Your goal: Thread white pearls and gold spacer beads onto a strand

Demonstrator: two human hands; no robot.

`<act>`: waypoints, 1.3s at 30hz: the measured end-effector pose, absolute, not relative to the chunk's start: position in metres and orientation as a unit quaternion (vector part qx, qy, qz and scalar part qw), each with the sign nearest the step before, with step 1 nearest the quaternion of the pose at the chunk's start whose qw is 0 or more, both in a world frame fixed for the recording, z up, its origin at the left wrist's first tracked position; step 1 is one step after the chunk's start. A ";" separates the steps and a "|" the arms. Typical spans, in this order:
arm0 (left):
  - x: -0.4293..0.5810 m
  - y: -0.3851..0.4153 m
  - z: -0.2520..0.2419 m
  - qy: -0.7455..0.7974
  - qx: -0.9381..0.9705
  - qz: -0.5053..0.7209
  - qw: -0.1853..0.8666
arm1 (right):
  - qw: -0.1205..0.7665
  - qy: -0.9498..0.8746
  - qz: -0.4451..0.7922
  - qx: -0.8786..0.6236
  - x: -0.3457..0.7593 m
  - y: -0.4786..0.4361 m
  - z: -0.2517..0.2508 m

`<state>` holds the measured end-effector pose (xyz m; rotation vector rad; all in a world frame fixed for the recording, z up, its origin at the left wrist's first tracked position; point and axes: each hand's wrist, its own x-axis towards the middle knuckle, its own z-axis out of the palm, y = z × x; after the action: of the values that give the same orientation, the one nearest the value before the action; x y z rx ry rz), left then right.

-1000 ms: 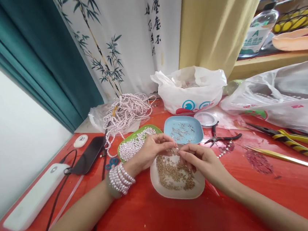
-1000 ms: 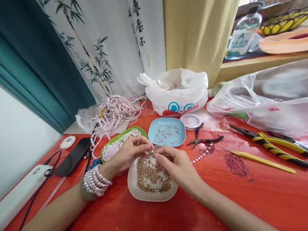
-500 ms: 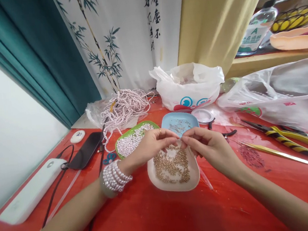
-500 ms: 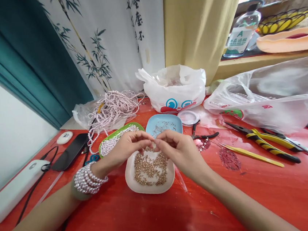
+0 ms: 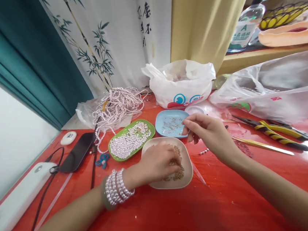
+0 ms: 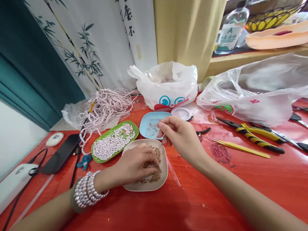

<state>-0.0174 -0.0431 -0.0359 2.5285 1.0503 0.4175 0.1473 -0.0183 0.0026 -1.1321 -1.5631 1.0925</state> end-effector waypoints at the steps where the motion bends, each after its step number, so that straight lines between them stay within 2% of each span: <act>1: -0.018 -0.043 -0.036 0.370 0.898 0.145 0.187 | 0.444 -0.629 0.442 -0.460 0.148 -0.017 0.002; 7: -0.021 -0.041 -0.037 0.376 0.896 0.125 0.202 | 0.449 -0.623 0.446 -0.460 0.149 -0.015 0.000; 11: -0.024 -0.038 -0.031 0.407 0.861 0.182 0.243 | 0.453 -0.635 0.434 -0.451 0.148 -0.015 0.000; 13: -0.025 -0.037 -0.027 0.418 0.819 0.223 0.322 | 0.454 -0.636 0.433 -0.450 0.148 -0.016 0.000; 17: -0.026 -0.032 -0.025 0.436 0.652 0.291 0.548 | 0.448 -0.639 0.448 -0.436 0.145 -0.021 -0.001; 21: -0.031 -0.026 -0.029 0.411 0.484 0.389 0.667 | 0.412 -0.636 0.501 -0.418 0.136 -0.031 -0.012; 26: -0.036 -0.022 -0.033 0.375 0.394 0.465 0.698 | 0.370 -0.625 0.539 -0.427 0.127 -0.039 -0.023; 39: -0.036 -0.022 -0.037 0.351 0.397 0.455 0.716 | 0.366 -0.607 0.553 -0.438 0.126 -0.040 -0.026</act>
<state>-0.0357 -0.0218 -0.0366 0.8785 0.7779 1.0074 0.1264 -0.0404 -0.0258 -1.1262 -1.5595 1.4225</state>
